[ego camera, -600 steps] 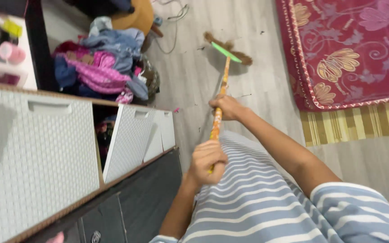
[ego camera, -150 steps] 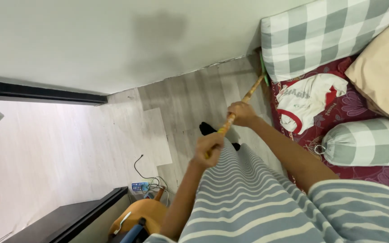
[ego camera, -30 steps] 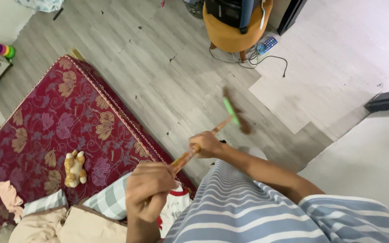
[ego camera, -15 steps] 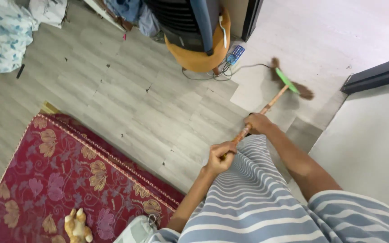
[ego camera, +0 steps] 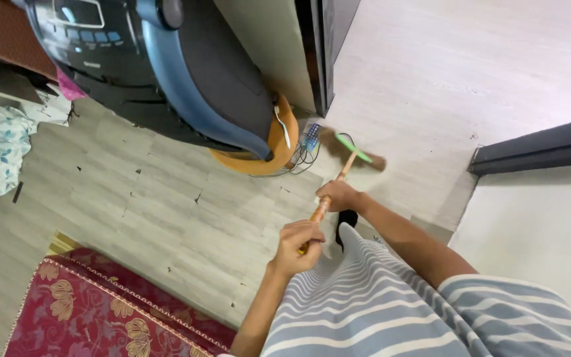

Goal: The person sweeps the floor across a bedroom and a kitchen area using a broom, navigating around a mattress, furniture, and various household objects.

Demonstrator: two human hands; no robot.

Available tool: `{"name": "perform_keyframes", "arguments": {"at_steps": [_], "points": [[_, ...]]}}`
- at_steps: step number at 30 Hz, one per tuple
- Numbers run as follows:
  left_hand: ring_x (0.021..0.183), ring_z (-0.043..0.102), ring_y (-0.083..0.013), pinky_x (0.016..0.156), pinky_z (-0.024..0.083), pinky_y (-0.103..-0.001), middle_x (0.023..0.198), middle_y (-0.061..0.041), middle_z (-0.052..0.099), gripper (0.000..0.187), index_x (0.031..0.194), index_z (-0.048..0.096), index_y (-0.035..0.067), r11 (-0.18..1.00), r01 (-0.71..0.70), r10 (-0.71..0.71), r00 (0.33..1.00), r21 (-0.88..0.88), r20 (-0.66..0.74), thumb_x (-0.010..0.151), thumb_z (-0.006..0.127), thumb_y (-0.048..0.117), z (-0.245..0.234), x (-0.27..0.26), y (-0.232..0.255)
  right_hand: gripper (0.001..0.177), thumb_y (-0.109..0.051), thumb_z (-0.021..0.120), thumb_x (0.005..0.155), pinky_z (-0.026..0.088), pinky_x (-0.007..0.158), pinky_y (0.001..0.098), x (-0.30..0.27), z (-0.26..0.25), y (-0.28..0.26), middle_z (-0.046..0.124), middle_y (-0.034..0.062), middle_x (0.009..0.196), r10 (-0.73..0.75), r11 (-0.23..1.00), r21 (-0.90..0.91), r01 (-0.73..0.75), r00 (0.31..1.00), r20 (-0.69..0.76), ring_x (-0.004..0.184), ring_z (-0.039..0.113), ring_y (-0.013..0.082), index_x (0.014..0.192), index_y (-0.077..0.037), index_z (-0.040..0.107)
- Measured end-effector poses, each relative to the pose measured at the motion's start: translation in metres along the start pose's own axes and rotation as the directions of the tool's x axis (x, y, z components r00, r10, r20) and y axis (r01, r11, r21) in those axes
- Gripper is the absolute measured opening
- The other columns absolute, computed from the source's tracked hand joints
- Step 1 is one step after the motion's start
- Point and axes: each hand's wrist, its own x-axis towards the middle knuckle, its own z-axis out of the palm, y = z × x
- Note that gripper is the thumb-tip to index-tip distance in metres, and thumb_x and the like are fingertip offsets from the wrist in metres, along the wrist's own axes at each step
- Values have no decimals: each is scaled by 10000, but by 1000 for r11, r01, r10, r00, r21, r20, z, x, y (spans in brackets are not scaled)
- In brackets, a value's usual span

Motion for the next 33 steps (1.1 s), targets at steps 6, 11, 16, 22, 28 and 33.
{"name": "perform_keyframes", "arguments": {"at_steps": [6,11,16,22,28,33], "points": [[695,695,-298,740,580,-375,719,-116,631,129,791,620,-26,999,16,-11,993,42,-116,731,540,-107,-31,31,8,179,-194,770,618,524,631,485,24,-40,12,668,103,694,37,997,-63,-41,998,-57,712,668,364,675,-129,613],[603,647,-257,693,617,-381,663,-93,589,138,744,608,-19,973,-232,232,971,12,-59,622,589,-81,-49,80,48,182,-214,749,678,480,590,487,58,-54,-33,638,78,683,-283,955,46,294,946,-157,686,650,350,710,-144,584],[635,629,-270,594,498,-351,739,-137,638,144,791,631,-20,999,-6,11,993,-39,114,695,587,-118,3,123,-54,287,-305,810,678,511,620,487,36,-81,76,651,106,678,117,992,-23,-123,975,-187,687,660,363,669,-111,598],[676,606,-267,639,492,-359,738,-124,603,133,812,654,-13,996,2,28,945,-92,326,729,613,-108,26,177,-80,208,-217,784,655,532,739,469,2,-135,128,662,123,732,270,944,-83,-321,890,-367,775,664,351,675,-94,617],[555,567,-283,636,573,-421,655,-87,526,222,776,607,-33,878,-318,453,791,-357,410,554,599,-36,-59,287,-3,167,-215,755,733,515,714,462,75,-157,35,654,106,707,155,988,118,-103,757,-634,731,657,340,724,-110,625],[546,549,-281,554,463,-387,635,-100,522,171,741,630,-7,904,-233,408,721,-359,560,582,598,-60,-19,320,-76,218,-262,775,722,490,727,502,80,-158,82,685,102,697,348,929,73,-363,792,-502,707,677,343,678,-105,630]]}}
